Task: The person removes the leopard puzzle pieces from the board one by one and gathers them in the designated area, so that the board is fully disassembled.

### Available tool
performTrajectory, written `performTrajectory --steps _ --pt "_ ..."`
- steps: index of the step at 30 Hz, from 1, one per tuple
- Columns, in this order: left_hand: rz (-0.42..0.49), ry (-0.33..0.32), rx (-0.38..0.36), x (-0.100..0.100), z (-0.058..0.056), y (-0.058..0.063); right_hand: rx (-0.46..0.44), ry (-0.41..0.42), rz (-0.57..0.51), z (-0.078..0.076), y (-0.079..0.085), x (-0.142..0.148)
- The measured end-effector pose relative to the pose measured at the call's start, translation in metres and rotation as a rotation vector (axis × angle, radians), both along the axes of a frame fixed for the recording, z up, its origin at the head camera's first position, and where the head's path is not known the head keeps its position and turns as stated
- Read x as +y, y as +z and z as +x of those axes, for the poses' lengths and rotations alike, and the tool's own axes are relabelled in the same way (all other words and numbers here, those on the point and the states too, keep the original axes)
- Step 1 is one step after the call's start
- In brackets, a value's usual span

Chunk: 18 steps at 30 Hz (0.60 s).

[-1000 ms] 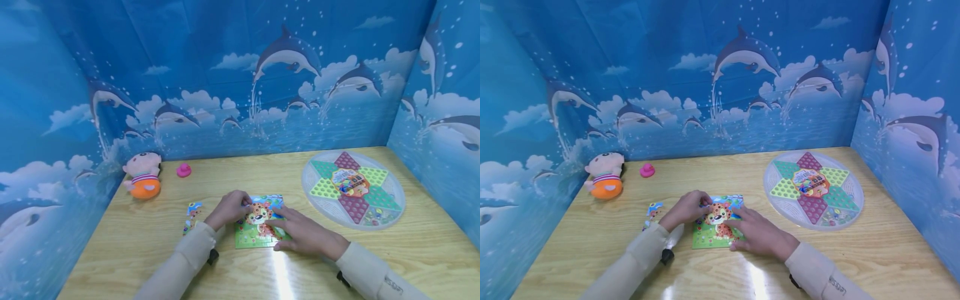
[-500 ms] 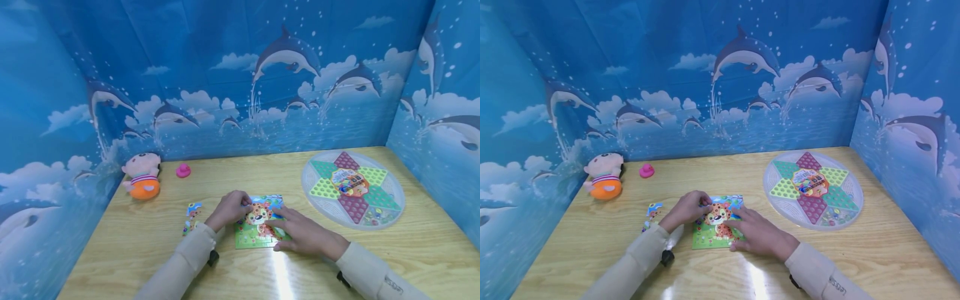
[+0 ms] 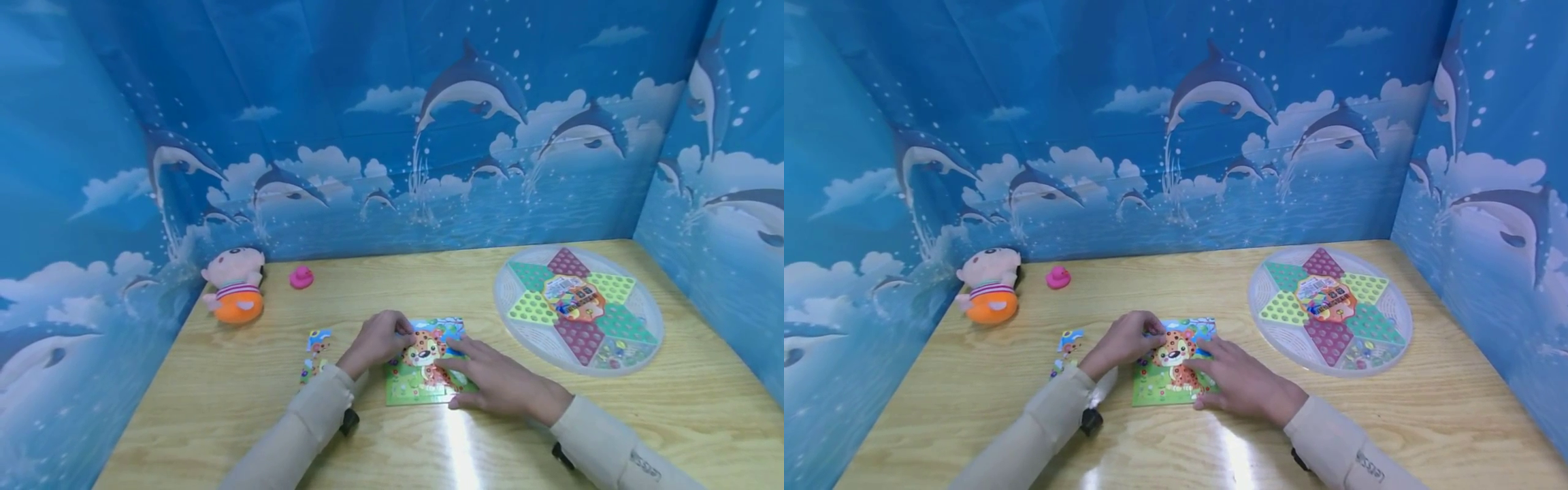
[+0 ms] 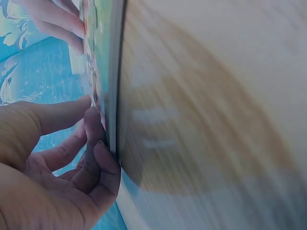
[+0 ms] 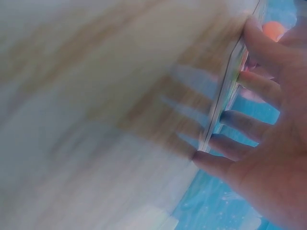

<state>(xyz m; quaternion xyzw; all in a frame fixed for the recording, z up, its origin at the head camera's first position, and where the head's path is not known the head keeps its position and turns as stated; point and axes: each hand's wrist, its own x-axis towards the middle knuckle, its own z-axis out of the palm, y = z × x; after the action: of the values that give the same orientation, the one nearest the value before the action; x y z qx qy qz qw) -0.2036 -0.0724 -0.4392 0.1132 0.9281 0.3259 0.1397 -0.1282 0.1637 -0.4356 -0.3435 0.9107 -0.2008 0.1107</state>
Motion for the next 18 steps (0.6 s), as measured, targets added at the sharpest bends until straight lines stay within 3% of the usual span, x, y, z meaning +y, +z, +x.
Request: performTrajectory --steps 5,18 --pt "-0.019 0.026 0.005 -0.0001 0.0007 0.0003 0.000 0.000 -0.002 0.0001 -0.0013 0.0007" --pt "-0.017 0.012 0.034 -0.0004 0.0017 0.0015 0.004 -0.006 -0.004 0.0004 -0.0007 0.0005"
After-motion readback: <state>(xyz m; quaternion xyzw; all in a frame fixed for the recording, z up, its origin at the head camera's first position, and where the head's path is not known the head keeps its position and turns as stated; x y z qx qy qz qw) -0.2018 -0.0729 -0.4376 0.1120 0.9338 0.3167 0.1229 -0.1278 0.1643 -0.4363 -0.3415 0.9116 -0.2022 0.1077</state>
